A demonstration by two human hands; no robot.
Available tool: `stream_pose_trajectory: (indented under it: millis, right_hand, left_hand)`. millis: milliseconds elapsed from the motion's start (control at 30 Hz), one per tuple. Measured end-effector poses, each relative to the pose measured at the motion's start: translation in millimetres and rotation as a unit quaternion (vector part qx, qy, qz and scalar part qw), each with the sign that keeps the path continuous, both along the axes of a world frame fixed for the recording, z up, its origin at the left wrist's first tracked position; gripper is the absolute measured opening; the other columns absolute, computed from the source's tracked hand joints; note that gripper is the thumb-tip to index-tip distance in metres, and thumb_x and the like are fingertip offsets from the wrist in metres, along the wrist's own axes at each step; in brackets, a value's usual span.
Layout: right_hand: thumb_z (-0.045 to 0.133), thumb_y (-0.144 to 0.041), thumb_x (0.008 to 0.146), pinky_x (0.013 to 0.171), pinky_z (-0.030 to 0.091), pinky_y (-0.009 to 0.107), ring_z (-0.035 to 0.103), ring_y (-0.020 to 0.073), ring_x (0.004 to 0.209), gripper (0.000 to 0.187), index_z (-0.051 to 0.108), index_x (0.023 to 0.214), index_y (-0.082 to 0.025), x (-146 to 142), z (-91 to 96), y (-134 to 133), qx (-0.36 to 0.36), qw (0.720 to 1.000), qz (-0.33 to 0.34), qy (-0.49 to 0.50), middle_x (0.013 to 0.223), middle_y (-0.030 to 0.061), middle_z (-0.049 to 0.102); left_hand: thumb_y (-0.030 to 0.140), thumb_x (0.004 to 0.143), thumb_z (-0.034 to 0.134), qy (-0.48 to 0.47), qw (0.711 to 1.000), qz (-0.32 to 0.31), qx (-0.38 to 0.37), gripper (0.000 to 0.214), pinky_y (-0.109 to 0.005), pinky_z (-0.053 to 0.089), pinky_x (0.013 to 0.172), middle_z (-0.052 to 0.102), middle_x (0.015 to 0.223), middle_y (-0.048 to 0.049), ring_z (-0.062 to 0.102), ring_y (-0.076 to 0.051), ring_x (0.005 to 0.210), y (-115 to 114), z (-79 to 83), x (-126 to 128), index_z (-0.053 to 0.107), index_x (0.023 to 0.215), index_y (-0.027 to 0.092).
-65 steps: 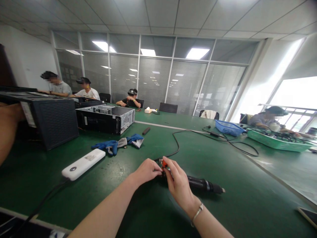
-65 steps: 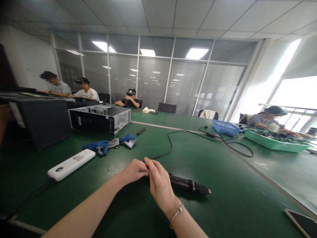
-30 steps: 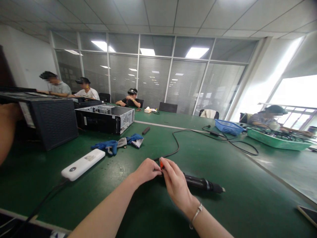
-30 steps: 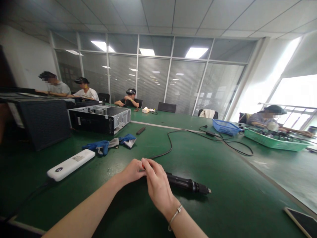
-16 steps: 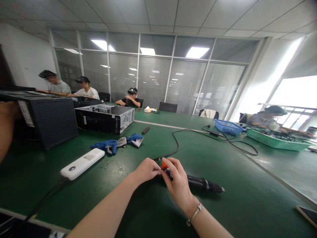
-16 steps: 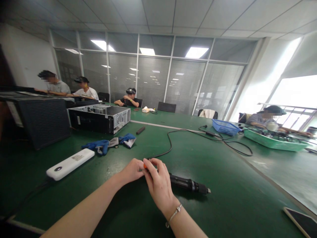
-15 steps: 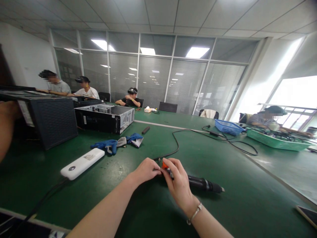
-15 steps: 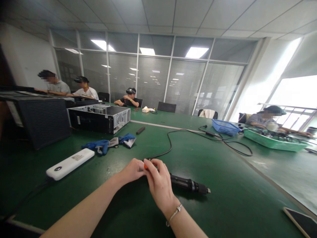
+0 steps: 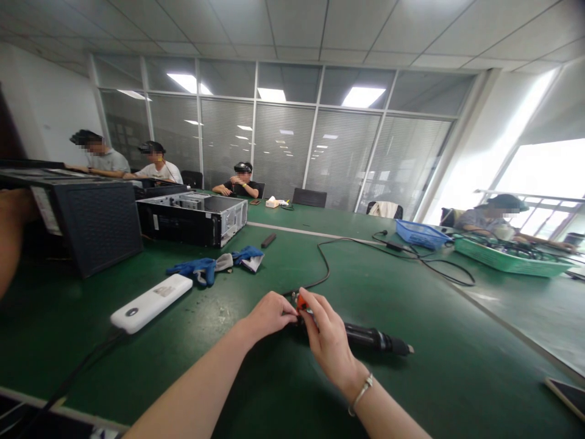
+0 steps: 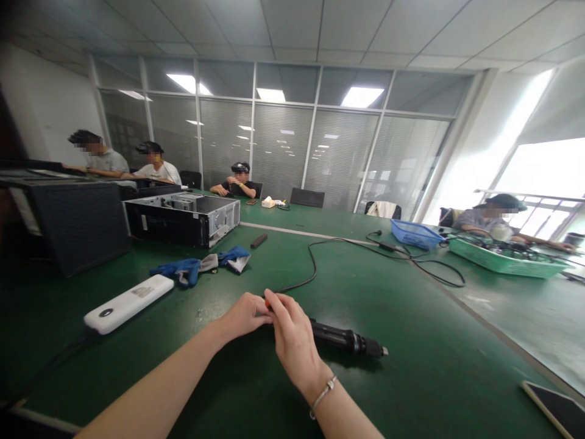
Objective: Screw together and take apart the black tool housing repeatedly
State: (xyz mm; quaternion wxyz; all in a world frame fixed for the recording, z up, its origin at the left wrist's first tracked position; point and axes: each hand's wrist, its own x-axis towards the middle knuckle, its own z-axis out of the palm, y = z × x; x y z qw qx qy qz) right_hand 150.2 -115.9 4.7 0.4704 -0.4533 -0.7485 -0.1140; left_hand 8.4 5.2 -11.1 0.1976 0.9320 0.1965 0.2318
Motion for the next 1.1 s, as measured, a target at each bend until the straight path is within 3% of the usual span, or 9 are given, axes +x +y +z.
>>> stream_pose_trajectory:
  millis: [133,300,467,633,833,967,1100]
  right_hand:
    - [0.045,-0.011,0.092,0.091,0.051,0.039,0.055,0.0214,0.111,0.054,0.033,0.142,-0.027,-3.0,2.9,-1.6,0.015,1.0,0.003,-0.008,0.123,0.0114,0.054]
    - [0.046,-0.014,0.093,0.082,0.054,0.036,0.06,0.0194,0.097,0.046,0.041,0.137,-0.029,-1.2,3.2,-1.4,0.026,0.999,-0.037,0.002,0.11,0.0085,0.06]
    - [0.042,-0.012,0.093,0.092,0.052,0.039,0.056,0.021,0.112,0.052,0.033,0.142,-0.027,-2.1,2.0,-1.1,0.021,1.0,-0.008,-0.014,0.123,0.011,0.056]
    - [0.047,-0.015,0.093,0.082,0.055,0.036,0.061,0.0194,0.097,0.045,0.041,0.135,-0.028,-3.3,2.0,-1.5,0.024,0.999,-0.033,0.004,0.109,0.0085,0.059]
    - [0.042,-0.012,0.093,0.092,0.051,0.04,0.056,0.0214,0.112,0.05,0.035,0.14,-0.026,-4.9,1.4,-2.0,0.016,1.0,-0.017,-0.008,0.124,0.0113,0.055]
    - [0.048,-0.018,0.093,0.083,0.054,0.038,0.061,0.0204,0.098,0.041,0.045,0.132,-0.026,-3.0,2.6,-2.2,0.029,0.998,-0.057,0.003,0.11,0.0092,0.059]
    - [0.041,-0.013,0.094,0.082,0.055,0.035,0.062,0.0192,0.1,0.045,0.04,0.137,-0.025,-2.9,3.6,-2.6,0.013,0.999,-0.028,-0.008,0.113,0.0097,0.06]
  left_hand:
    - [0.018,0.081,0.064,0.001,1.0,0.006,0.006,0.015,-0.018,0.037,0.061,0.07,0.066,-0.0001,0.06,-0.012,0.061,-0.8,0.9,-0.2,0.076,0.072,0.016]
    - [0.018,0.081,0.064,-0.005,1.0,-0.003,-0.009,0.014,-0.018,0.038,0.063,0.071,0.069,0.0001,0.061,-0.011,0.063,-1.7,1.2,0.0,0.077,0.077,0.018]
    - [0.019,0.081,0.064,0.011,1.0,0.011,-0.003,0.014,-0.018,0.038,0.062,0.071,0.069,-0.0006,0.061,-0.012,0.063,-0.4,-0.7,0.8,0.076,0.075,0.017]
    - [0.018,0.081,0.063,0.006,1.0,0.005,-0.003,0.015,-0.018,0.037,0.061,0.07,0.068,-0.0001,0.06,-0.011,0.062,-1.0,0.3,-0.1,0.076,0.075,0.017]
    - [0.018,0.081,0.063,0.005,1.0,0.01,0.006,0.016,-0.019,0.037,0.061,0.07,0.066,-0.0005,0.059,-0.012,0.061,-0.4,-1.9,0.9,0.075,0.071,0.016]
    - [0.018,0.082,0.062,0.012,1.0,0.005,-0.009,0.015,-0.019,0.039,0.063,0.071,0.069,-0.0005,0.06,-0.012,0.064,-1.5,1.0,0.4,0.076,0.075,0.017]
    - [0.019,0.081,0.063,0.007,1.0,-0.001,-0.019,0.014,-0.019,0.04,0.066,0.073,0.075,-0.0008,0.063,-0.013,0.068,-1.6,2.1,-0.4,0.076,0.078,0.018]
